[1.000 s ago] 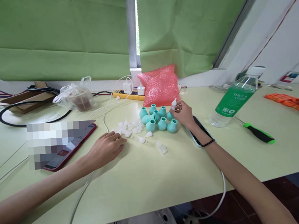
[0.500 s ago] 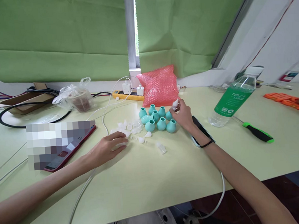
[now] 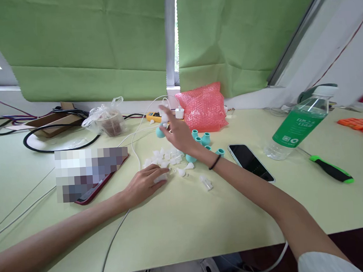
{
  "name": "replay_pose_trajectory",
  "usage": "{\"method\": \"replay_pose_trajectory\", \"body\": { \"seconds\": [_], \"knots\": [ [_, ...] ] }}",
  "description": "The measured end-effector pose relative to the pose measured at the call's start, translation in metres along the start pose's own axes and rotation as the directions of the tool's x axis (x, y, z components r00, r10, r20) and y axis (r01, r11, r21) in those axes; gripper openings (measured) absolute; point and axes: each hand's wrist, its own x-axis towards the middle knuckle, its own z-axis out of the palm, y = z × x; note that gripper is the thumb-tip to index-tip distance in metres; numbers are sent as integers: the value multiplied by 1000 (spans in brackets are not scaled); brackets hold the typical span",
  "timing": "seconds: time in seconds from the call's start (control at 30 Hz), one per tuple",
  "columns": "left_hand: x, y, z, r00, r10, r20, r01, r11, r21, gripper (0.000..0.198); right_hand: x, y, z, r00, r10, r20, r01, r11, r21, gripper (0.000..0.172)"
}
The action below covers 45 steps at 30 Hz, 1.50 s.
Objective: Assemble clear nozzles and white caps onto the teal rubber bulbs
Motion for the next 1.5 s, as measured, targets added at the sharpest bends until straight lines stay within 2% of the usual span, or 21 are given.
{"method": "replay_pose_trajectory", "body": {
  "seconds": [0.13, 0.2, 0.27, 0.33, 0.43, 0.5, 0.57, 0.63, 0.7, 0.77, 0.8, 0.9, 1.07, 1.17, 1.23, 1.3, 1.37, 1.5],
  "knots": [
    [-1, 0, 0, 998, -56, -42, 56, 998, -4, 27, 17, -11, 37, 958, 85, 273, -14, 967, -253, 45],
    [-1, -1, 0, 996, -66, -66, 65, 998, -19, 27, 21, -9, 48, 929, 138, 344, -24, 948, -316, 42],
    [-1, -1, -1, 995, -61, -84, 57, 997, -42, 25, 23, -7, 50, 918, 159, 363, -33, 943, -330, 42],
    [0, -1, -2, 995, -42, -88, 35, 997, -75, 23, 20, -9, 44, 922, 162, 352, -30, 935, -354, 48],
    [1, -1, -2, 993, -52, -110, 35, 988, -150, 24, 6, -17, 22, 952, 142, 271, -14, 904, -427, 56],
    [2, -1, -3, 985, -92, -144, 61, 976, -207, 22, -8, -23, 3, 979, 85, 183, -1, 909, -416, 52],
    [2, -1, -3, 976, -140, -170, 90, 958, -271, 17, -25, -25, -13, 981, 12, 193, 55, 939, -341, 38],
    [3, -1, -4, 969, -184, -163, 116, 927, -357, 12, -40, -23, -25, 936, -43, 349, 145, 951, -271, 24],
    [3, -1, -4, 963, -231, -136, 146, 877, -457, 10, -51, -19, -31, 841, -59, 539, 207, 954, -218, 16],
    [4, -1, -4, 956, -276, -98, 189, 837, -513, 12, -58, -16, -32, 768, -46, 639, 232, 950, -211, 11],
    [5, 0, -4, 953, -291, -83, 209, 832, -515, 13, -60, -15, -31, 756, -34, 654, 235, 946, -223, 11],
    [5, 0, -4, 953, -300, -49, 247, 858, -451, 19, -61, -13, -27, 761, 5, 648, 195, 952, -237, 13],
    [5, 0, -3, 969, -249, 4, 232, 897, -376, 18, -65, -10, -20, 782, 19, 623, 83, 988, -133, 12],
    [4, 0, -4, 977, -212, 5, 201, 919, -338, 17, -74, -9, -17, 861, 26, 508, 14, 997, -76, 12],
    [4, 0, -5, 982, -191, 7, 184, 930, -319, 17, -83, -9, -17, 936, 35, 351, -47, 999, 25, 12],
    [3, 1, -5, 984, -175, 20, 172, 927, -333, 19, -91, -11, -18, 975, 53, 214, -91, 981, 170, 13],
    [2, 2, -5, 987, -158, 32, 159, 921, -355, 21, -97, -15, -19, 981, 66, 182, -120, 945, 305, 13],
    [1, 4, -4, 991, -131, 19, 130, 942, -310, 19, -103, -22, -19, 962, 37, 270, -156, 887, 435, 12]
  ]
}}
